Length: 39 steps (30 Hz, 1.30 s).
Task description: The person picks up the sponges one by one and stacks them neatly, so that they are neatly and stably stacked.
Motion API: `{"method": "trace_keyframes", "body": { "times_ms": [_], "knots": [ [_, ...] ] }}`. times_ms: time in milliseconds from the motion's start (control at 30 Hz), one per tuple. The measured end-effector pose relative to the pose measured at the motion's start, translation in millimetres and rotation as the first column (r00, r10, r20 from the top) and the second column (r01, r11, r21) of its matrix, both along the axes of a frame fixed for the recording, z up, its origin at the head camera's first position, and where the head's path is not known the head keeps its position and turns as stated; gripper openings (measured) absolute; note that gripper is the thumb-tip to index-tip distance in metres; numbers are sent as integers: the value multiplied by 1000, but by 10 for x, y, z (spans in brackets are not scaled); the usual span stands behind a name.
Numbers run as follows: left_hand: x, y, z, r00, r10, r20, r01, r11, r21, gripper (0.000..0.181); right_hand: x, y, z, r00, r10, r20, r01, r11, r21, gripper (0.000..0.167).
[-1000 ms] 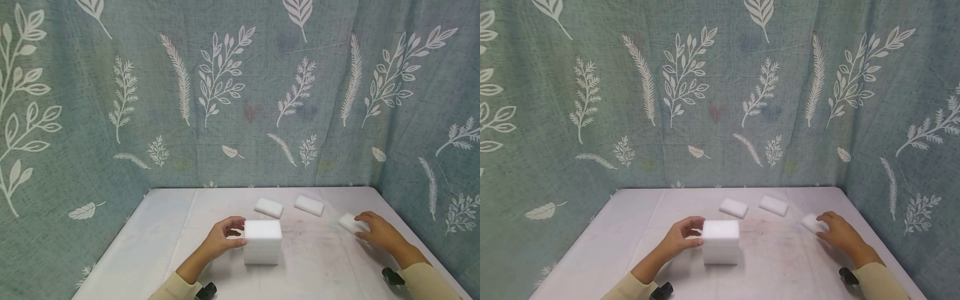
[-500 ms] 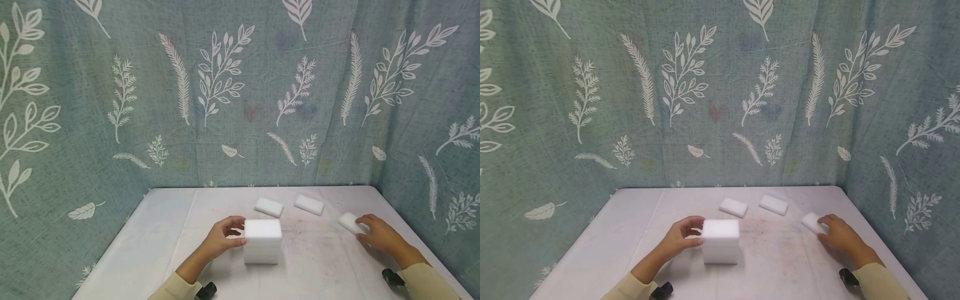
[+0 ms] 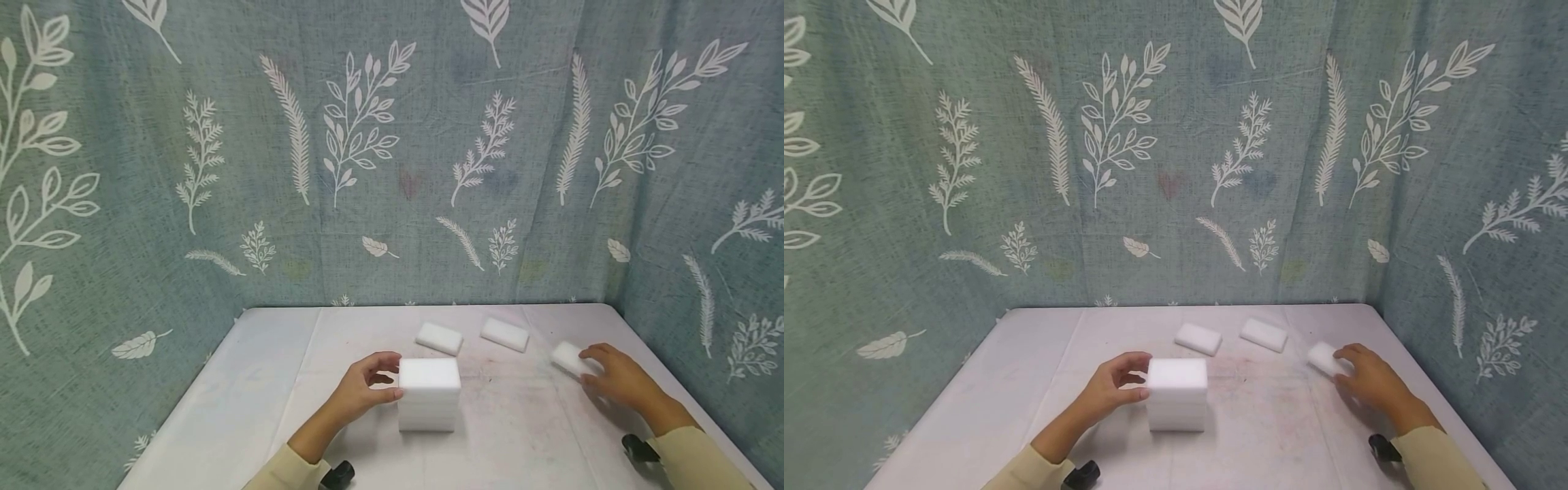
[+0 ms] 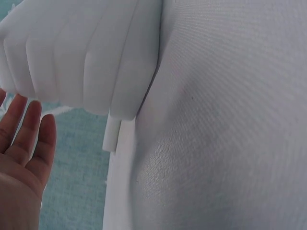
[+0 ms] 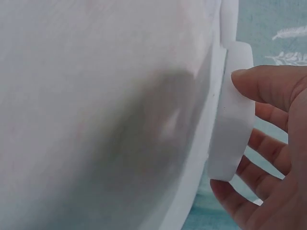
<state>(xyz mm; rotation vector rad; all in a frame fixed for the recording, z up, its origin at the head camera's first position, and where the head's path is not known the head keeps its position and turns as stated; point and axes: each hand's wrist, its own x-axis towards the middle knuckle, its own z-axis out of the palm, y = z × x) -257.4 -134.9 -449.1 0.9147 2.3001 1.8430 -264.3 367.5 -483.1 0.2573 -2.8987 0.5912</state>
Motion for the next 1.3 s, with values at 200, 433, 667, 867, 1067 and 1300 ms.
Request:
{"method": "trace_keyframes", "body": {
  "times_ms": [200,433,667,867,1067,1300],
  "knots": [
    [-1,15,4,1000,-1,-7,1,1000,-8,55,-23,-68,43,997,36,-64,-36,999,1,41],
    [2,33,15,1000,6,-5,-6,1000,-9,56,-24,-199,162,987,94,-133,-95,995,-9,40],
    [-6,44,13,1000,-1,3,1,1000,-10,56,-16,-390,309,978,141,-154,-145,989,-16,38],
    [-6,49,8,1000,-3,4,3,1000,-7,56,-19,-547,394,955,208,-211,-214,977,-10,37],
    [3,48,9,1000,2,6,-2,1000,-9,56,-35,-713,456,918,275,-287,-289,957,-6,36],
    [-1,51,0,1000,-5,10,5,1000,0,56,-39,-889,523,908,300,-292,-329,943,-53,39]
  ]
}}
